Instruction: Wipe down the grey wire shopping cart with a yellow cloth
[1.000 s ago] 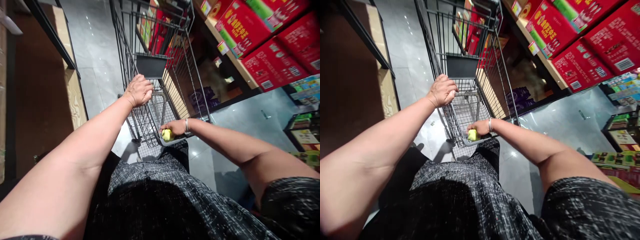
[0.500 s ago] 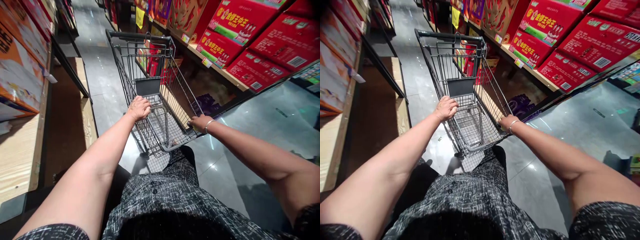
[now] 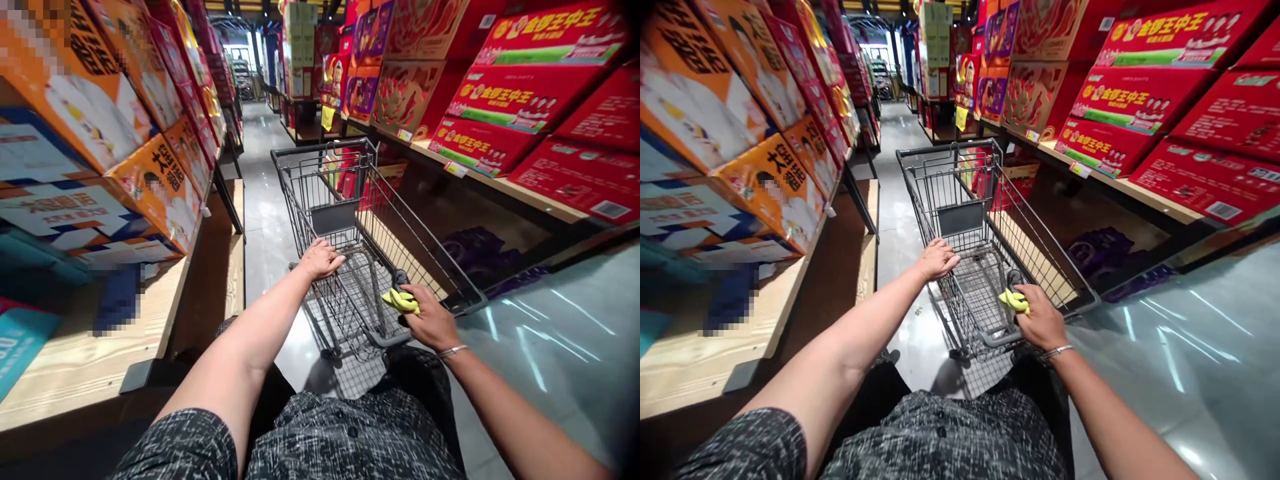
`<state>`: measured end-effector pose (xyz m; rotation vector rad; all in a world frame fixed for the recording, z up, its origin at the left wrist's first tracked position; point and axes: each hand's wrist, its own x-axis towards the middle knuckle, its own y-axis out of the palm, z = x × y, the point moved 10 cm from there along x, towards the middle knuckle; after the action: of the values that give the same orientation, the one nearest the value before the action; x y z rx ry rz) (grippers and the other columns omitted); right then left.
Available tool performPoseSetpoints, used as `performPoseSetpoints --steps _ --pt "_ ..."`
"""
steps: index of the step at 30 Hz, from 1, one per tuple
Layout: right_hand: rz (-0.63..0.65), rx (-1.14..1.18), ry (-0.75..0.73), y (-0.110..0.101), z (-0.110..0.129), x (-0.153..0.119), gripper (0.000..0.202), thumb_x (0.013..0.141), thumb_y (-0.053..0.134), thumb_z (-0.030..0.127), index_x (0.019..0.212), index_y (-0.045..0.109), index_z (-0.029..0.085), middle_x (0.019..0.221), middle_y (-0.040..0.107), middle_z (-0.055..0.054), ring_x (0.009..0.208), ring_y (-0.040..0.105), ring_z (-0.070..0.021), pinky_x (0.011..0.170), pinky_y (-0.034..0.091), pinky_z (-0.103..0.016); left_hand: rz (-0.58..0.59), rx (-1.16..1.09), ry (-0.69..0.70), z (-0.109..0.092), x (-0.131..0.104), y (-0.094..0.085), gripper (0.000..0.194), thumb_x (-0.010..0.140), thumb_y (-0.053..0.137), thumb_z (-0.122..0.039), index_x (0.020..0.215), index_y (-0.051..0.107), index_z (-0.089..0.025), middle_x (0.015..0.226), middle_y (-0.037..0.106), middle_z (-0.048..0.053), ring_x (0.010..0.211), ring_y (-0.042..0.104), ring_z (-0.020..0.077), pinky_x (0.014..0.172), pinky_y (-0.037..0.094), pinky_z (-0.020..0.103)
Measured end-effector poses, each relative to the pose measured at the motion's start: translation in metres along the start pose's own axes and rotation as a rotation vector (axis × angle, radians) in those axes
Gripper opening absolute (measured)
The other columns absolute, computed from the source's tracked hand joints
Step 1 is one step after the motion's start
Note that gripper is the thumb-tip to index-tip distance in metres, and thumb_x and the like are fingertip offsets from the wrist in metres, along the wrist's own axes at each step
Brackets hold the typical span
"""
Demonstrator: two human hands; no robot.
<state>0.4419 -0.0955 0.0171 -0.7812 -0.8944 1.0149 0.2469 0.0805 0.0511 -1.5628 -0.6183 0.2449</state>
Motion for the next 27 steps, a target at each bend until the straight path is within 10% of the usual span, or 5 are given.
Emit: performPoseSetpoints --steps 11,15,19,23,27 --pt "0.002 0.211 -0.065 -0.037 -0.130 0.073 0.053 0.055 0.060 0.036 0.107 0.067 0.030 0.123 0.064 -0.018 0.127 0.060 -0.0416 0.116 0.043 -0.056 0.109 0.020 -0.086 -0.079 0.016 0.010 0.064 0.103 0.033 -0.066 0.126 0.075 -0.023 0.123 0.074 0.011 0.120 0.063 0.0283 0.115 0.040 0.045" --pt "0.033 0.180 -0.080 -0.047 -0.141 0.115 0.054 0.049 0.061 0.035 0.103 0.067 0.029 0.120 0.063 -0.021 0.124 0.058 -0.0459 0.113 0.042 -0.056 0.107 0.008 0.017 -0.089 0.003 -0.002 0.076 0.099 0.044 -0.068 0.161 0.041 -0.025 0.167 0.040 0.010 0.153 0.039 0.0302 0.127 0.030 0.043" --pt "-0.079 0.159 -0.071 -0.051 -0.098 0.143 0.061 0.059 0.061 0.047 0.117 0.061 0.029 0.120 0.061 -0.016 0.123 0.058 -0.0424 0.111 0.043 -0.057 0.052 0.049 -0.147 -0.020 -0.031 -0.047 0.080 0.096 0.053 -0.066 0.164 0.035 -0.027 0.174 0.021 0.012 0.162 0.013 0.0379 0.129 0.012 0.065" --pt "-0.097 0.285 -0.130 -0.020 -0.001 0.138 0.075 0.074 0.058 0.057 0.140 0.051 0.021 0.135 0.056 -0.018 0.125 0.058 -0.0366 0.110 0.046 -0.053 -0.060 0.197 -0.475 0.077 -0.101 -0.099 0.076 0.094 0.061 -0.060 0.158 0.045 -0.022 0.173 0.023 0.016 0.161 0.013 0.0410 0.128 0.002 0.067" --pt "0.005 0.331 -0.218 0.028 0.082 0.123 0.073 0.080 0.055 0.052 0.146 0.046 0.021 0.142 0.055 -0.017 0.127 0.058 -0.0334 0.109 0.048 -0.051 -0.018 0.319 -0.499 0.102 -0.151 -0.104 0.061 0.097 0.059 -0.058 0.138 0.064 -0.013 0.156 0.051 0.020 0.154 0.031 0.0375 0.130 0.012 0.057"
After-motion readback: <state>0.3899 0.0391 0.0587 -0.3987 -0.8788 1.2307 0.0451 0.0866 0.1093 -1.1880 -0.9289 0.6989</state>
